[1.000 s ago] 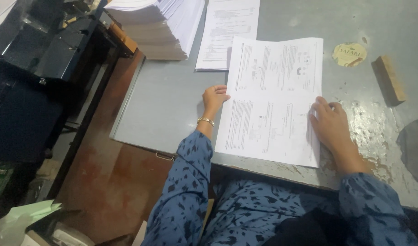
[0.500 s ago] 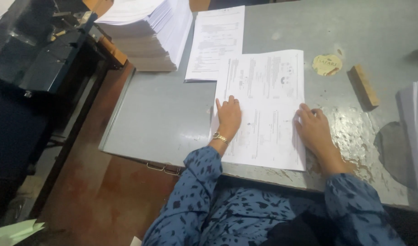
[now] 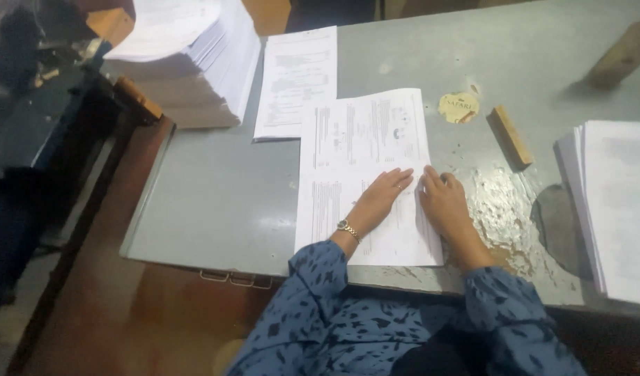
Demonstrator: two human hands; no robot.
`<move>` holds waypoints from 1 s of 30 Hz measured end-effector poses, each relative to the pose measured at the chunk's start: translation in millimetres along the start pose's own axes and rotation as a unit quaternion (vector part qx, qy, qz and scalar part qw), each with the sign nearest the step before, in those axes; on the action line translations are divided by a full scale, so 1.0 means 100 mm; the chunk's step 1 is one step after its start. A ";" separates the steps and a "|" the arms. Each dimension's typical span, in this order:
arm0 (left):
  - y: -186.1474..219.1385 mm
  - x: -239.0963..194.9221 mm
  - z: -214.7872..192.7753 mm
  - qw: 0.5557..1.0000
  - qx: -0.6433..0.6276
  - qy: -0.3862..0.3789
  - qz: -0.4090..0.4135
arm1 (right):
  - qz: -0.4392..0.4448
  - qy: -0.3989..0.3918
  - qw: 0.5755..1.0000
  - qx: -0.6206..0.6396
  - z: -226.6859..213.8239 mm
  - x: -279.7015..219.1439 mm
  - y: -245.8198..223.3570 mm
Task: Manually folding and creasing individual printed paper sheets from a stack using a wooden block tool.
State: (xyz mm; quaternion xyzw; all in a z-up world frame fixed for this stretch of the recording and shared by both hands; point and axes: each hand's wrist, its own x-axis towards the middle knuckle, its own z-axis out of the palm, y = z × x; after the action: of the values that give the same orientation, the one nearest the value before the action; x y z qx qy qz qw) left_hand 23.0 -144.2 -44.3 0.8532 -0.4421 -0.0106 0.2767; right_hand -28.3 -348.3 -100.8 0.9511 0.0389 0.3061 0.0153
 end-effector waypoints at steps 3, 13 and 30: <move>-0.17 0.17 0.33 0.997 0.074 0.039 0.005 | 0.007 -0.019 1.000 0.024 0.00 -0.04 0.00; 0.22 0.24 0.34 0.970 0.210 0.118 0.017 | -0.098 0.014 0.993 0.058 -0.22 -0.12 0.12; 0.19 0.29 0.39 0.963 0.257 0.080 0.012 | -0.019 -0.011 1.000 -0.017 -0.02 -0.03 0.20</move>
State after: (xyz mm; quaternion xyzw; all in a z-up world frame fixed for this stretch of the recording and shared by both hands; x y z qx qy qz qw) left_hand 16.1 -192.6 -61.8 0.8883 -0.4166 0.1748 0.0825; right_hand -30.8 -368.1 -100.4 0.9531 0.0516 0.2959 0.0378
